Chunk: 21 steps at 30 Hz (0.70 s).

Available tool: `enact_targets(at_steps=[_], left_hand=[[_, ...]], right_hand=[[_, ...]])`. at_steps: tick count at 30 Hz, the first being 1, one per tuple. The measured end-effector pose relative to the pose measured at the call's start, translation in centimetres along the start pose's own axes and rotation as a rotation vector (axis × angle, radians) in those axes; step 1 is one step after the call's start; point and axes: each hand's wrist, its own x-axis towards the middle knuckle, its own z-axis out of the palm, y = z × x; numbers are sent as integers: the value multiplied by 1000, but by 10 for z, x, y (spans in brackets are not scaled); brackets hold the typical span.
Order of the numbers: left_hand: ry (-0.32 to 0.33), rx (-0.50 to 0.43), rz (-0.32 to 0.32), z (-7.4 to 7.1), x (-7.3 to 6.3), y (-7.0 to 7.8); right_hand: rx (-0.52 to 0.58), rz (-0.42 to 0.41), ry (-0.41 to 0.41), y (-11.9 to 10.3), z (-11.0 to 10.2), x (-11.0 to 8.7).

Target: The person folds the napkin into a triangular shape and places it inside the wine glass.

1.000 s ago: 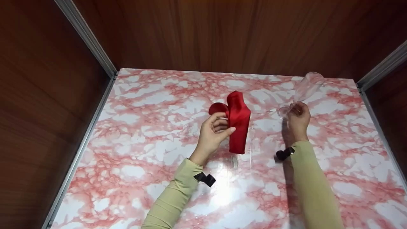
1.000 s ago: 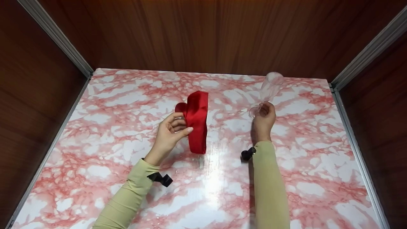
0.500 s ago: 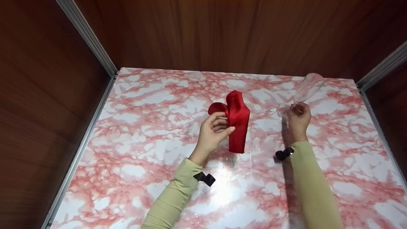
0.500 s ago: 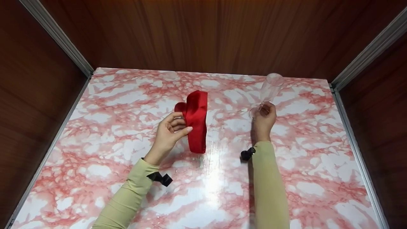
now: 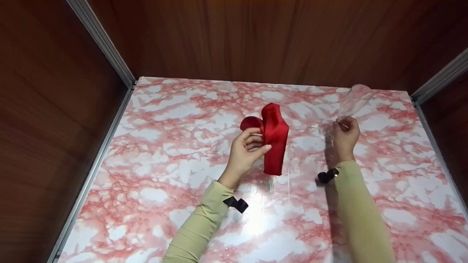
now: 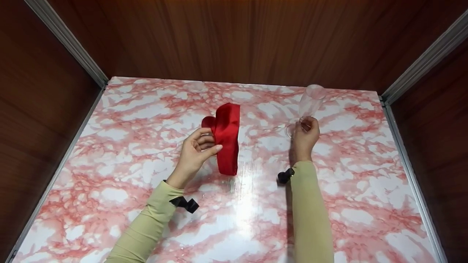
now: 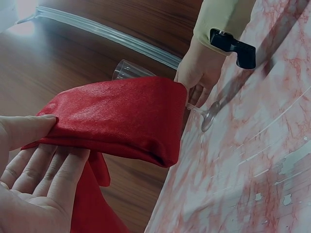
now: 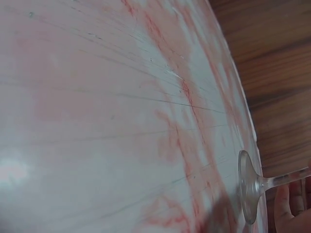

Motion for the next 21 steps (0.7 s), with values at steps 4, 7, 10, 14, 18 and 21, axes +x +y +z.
enact_targets(at_steps=[4,7,10,14,18,21], left_hand=[[-2,4,10,-1,2,-8],[1,4,20,-3,4,-20],[5,5,28,-4,5,-27],[11,15,32,-5,6,-27],[17,18,22,-5,6,-26],[18,19,10,-5,6,-26]], right_hand=[[-26,36,0,-3,-1,-1],[-39,60,-13,-5,-1,-3],[-84,57,-42,-9,-2,-5],[-156,12,-75,-12,-2,-9],[-176,-41,-95,-14,1,-12],[-167,-57,-117,-18,4,-17]])
